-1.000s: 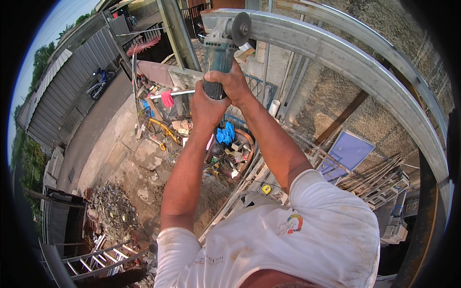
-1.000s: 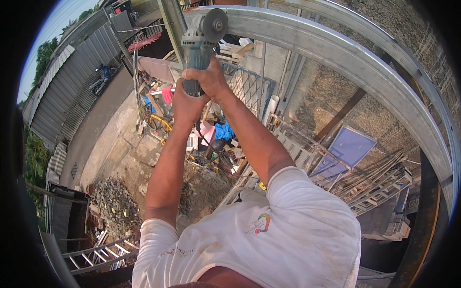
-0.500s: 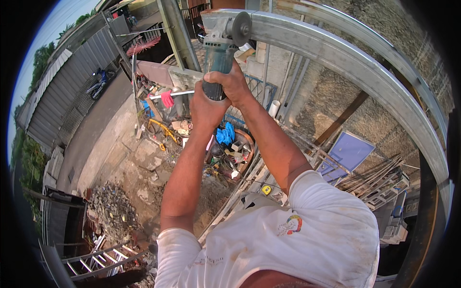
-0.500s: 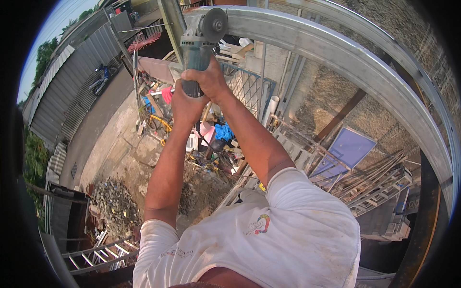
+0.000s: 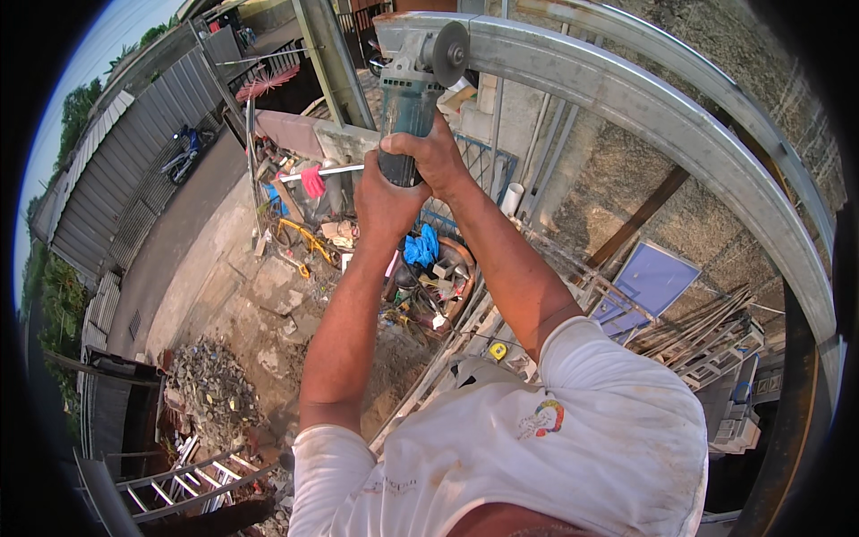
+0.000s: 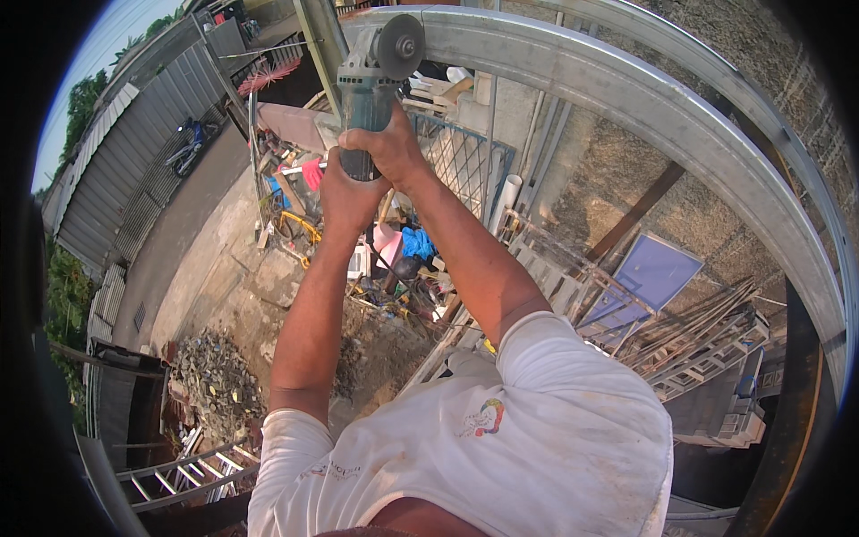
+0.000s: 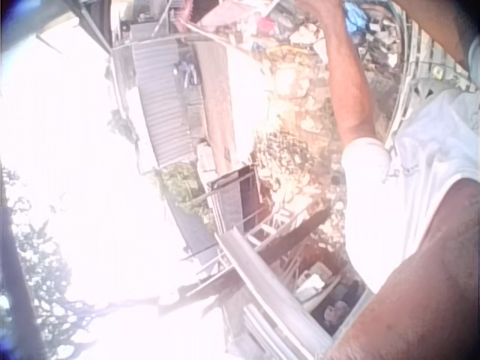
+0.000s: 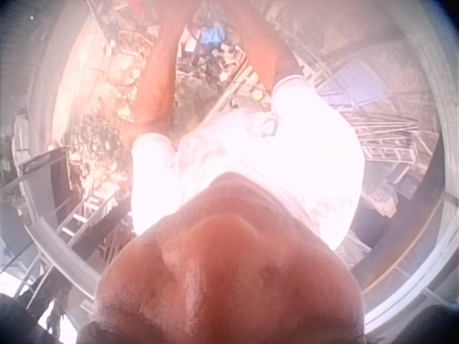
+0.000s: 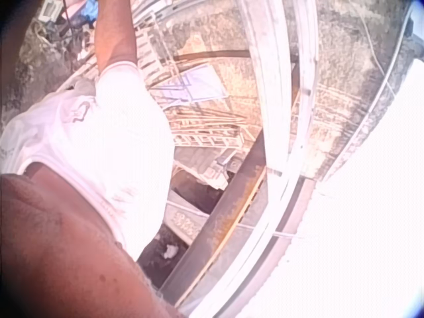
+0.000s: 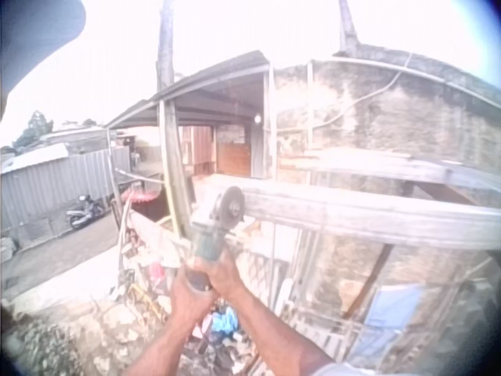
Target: The person measures a curved metal frame with a tape measure and marks it with a pen. Then the person uses an angle grinder to cut the metal frame at the marked points.
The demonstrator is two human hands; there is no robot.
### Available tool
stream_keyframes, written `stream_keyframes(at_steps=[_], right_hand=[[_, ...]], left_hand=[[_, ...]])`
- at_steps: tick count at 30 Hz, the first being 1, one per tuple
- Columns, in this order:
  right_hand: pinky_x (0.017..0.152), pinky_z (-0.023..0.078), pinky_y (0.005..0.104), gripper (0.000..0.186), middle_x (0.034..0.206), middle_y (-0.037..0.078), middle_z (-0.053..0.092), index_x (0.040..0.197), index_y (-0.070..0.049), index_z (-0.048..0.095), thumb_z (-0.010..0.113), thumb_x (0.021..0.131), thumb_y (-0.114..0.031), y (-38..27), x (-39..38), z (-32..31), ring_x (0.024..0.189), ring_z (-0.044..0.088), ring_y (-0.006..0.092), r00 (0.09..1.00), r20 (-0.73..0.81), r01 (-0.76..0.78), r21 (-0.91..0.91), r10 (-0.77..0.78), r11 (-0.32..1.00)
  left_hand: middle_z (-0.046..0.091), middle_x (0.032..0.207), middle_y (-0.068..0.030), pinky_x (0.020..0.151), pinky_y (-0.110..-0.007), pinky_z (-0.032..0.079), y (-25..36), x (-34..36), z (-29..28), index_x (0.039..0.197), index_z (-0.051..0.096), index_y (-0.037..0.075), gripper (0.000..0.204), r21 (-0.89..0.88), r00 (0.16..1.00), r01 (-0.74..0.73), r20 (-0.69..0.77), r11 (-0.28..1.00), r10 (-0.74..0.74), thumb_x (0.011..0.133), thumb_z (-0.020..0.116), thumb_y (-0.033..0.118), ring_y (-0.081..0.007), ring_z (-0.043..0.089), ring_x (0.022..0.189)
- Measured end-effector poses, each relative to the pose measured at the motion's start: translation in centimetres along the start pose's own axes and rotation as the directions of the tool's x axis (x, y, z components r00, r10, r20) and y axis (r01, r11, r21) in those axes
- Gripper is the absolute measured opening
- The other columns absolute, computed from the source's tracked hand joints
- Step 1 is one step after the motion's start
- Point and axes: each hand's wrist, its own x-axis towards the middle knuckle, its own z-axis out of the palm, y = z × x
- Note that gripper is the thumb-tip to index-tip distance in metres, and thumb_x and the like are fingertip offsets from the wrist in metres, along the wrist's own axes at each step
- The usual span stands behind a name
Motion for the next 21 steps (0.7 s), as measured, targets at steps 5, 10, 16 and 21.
stream_keyframes(at_steps=[5, 10, 16, 21], right_hand=[[0.082, 0.051, 0.0364, 0.061, 0.096, 0.004, 0.056, 0.117, -0.006, 0.055, 0.083, 0.069, -0.032, 0.29, -0.09, -0.26, 0.09, 0.06, 0.0176, 1.0, 0.002, 0.003, -0.015, -0.003, 1.0], [0.083, 0.051, 0.0367, 0.062, 0.096, 0.004, 0.056, 0.118, -0.006, 0.055, 0.083, 0.069, -0.032, 0.78, 0.04, -0.44, 0.09, 0.06, 0.0176, 1.0, 0.014, 0.014, -0.009, -0.014, 1.0], [0.083, 0.051, 0.0356, 0.062, 0.097, 0.004, 0.057, 0.119, -0.006, 0.055, 0.083, 0.069, -0.031, 0.59, -0.19, -0.37, 0.09, 0.06, 0.0172, 1.0, 0.002, -0.002, -0.015, 0.002, 1.0], [0.083, 0.051, 0.0353, 0.062, 0.098, 0.003, 0.057, 0.119, -0.006, 0.054, 0.083, 0.069, -0.03, 0.62, -0.2, -0.32, 0.09, 0.06, 0.0171, 1.0, 0.002, 0.001, 0.003, -0.001, 1.0]], left_hand=[[0.072, 0.1, -0.0186, 0.084, -0.042, 0.055, -0.34, -0.03, 0.38, 0.115, 0.056, 0.0, 0.069, 0.004, 1.0, 0.006, 0.0, 1.0, -0.006, 0.065, 0.088, 0.035, -0.0327, 0.072, 0.094], [0.072, 0.1, -0.019, 0.084, -0.042, 0.055, -0.18, -0.16, 0.32, 0.116, 0.056, -0.001, 0.07, -0.008, 1.0, 0.011, 0.007, 1.0, -0.011, 0.065, 0.088, 0.034, -0.0325, 0.072, 0.094], [0.072, 0.102, -0.0196, 0.085, -0.042, 0.055, -0.03, -0.23, 0.26, 0.119, 0.056, -0.001, 0.072, -0.024, 1.0, 0.015, 0.015, 1.0, -0.015, 0.064, 0.088, 0.034, -0.0328, 0.072, 0.095], [0.072, 0.103, -0.0204, 0.085, -0.044, 0.054, 0.07, -0.44, 0.23, 0.12, 0.056, 0.0, 0.072, -0.014, 1.0, 0.019, 0.004, 1.0, -0.019, 0.065, 0.087, 0.033, -0.0352, 0.072, 0.097]])
